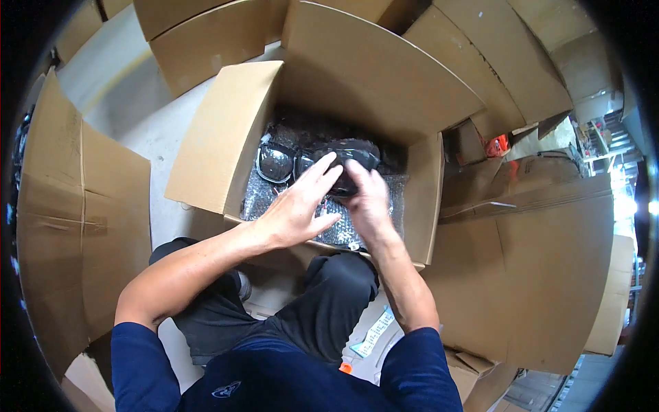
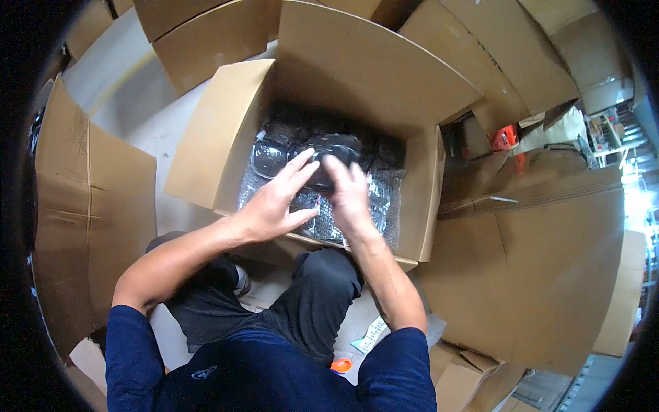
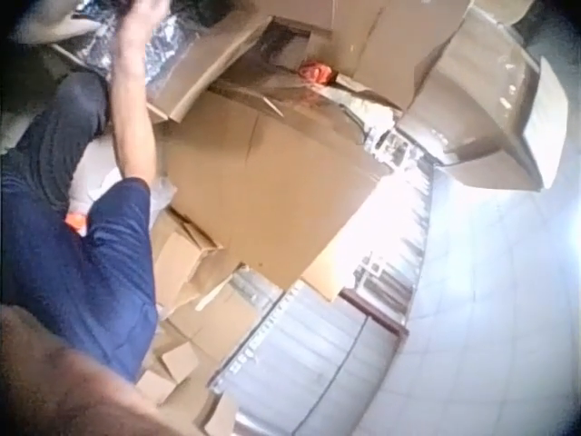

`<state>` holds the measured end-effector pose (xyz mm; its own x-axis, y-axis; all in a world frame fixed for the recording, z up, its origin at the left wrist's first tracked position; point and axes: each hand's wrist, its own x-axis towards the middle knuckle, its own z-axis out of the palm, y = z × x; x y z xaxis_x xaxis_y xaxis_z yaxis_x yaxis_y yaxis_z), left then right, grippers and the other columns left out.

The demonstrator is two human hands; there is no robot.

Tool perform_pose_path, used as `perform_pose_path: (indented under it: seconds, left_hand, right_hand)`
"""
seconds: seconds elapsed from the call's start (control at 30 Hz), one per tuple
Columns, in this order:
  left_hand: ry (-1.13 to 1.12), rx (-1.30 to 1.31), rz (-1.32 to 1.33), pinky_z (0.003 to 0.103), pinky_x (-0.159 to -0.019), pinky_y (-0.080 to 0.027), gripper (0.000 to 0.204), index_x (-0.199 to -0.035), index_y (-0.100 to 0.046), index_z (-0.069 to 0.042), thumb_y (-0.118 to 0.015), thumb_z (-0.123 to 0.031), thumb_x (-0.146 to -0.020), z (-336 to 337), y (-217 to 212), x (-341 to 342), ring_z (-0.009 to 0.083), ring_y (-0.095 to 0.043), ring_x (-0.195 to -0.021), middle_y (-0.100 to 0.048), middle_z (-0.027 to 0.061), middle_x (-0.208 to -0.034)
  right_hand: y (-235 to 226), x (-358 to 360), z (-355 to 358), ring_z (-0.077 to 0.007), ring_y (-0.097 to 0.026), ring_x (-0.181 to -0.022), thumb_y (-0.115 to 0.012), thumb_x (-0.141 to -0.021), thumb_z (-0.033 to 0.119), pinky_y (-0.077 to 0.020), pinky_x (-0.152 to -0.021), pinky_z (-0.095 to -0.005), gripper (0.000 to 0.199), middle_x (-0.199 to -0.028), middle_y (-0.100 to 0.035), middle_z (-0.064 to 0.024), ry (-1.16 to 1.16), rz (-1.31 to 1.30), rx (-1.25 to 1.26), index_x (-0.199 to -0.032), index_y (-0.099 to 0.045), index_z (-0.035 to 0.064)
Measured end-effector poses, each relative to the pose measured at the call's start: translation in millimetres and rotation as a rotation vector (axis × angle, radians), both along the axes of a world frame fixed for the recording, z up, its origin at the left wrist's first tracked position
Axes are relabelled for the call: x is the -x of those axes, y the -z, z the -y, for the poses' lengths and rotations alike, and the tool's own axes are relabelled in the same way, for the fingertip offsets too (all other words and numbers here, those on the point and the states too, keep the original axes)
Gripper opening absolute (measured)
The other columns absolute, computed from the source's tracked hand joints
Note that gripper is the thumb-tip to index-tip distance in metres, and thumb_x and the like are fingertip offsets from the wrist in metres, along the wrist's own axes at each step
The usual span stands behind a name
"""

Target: The person packs motorcycle lights by taking them from a large box, placing them into a smaller cardboard box, and covering layers of lights with bubble wrap sheets by hand.

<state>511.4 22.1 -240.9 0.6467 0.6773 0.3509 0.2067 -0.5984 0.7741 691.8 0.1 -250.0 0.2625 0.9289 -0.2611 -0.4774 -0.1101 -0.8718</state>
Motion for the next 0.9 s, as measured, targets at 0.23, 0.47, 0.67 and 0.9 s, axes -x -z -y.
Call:
perform_pose_path:
  seconds: [0.23,0.47,0.67,0.9]
  left_hand:
    - [-0.073,-0.004,-0.136,0.046,-0.112,-0.043,0.065,-0.143,-0.047,0.000,-0.075,-0.014,-0.086,4,-10,7,0.0475,-0.042,-0.138,-0.032,0.0293,-0.155]
    - [-0.120,-0.094,-0.218,0.047,-0.109,-0.044,0.059,-0.137,-0.051,0.000,-0.076,-0.015,-0.085,-4,-5,30,0.0464,-0.045,-0.135,-0.036,0.0300,-0.151]
    - [-0.077,-0.298,0.054,0.049,-0.106,-0.043,0.047,-0.125,-0.057,0.002,-0.068,-0.022,-0.087,-8,13,63,0.0431,-0.050,-0.126,-0.053,0.0262,-0.132]
    - [0.011,-0.234,-0.272,0.044,-0.095,-0.052,0.043,-0.130,-0.055,0.002,-0.059,-0.029,-0.100,147,-206,234,0.0342,-0.062,-0.113,-0.061,0.0213,-0.124]
  right_hand:
    - [105,-219,19,-0.0168,-0.067,-0.084,-0.070,-0.095,0.015,-0.0558,-0.077,-0.0326,0.027,-0.101,-0.071,-0.0062,0.303,0.738,0.142,-0.118,-0.067,0.0001]
    - [145,-163,0,-0.0364,-0.068,-0.101,-0.073,-0.090,0.033,-0.0552,-0.084,-0.0497,0.053,-0.117,-0.069,-0.0223,0.029,1.594,0.879,-0.128,-0.060,-0.0011]
    - [126,-161,20,-0.0402,-0.060,-0.119,-0.063,-0.095,0.018,-0.0462,-0.104,-0.0431,0.046,-0.132,-0.061,-0.0240,-0.441,1.450,0.232,-0.135,-0.056,-0.0038]
    - [169,-196,54,-0.0501,-0.059,-0.103,-0.071,-0.088,0.035,-0.0486,-0.094,-0.0503,0.055,-0.112,-0.063,-0.0330,-0.475,1.776,-0.129,-0.120,-0.060,-0.0080]
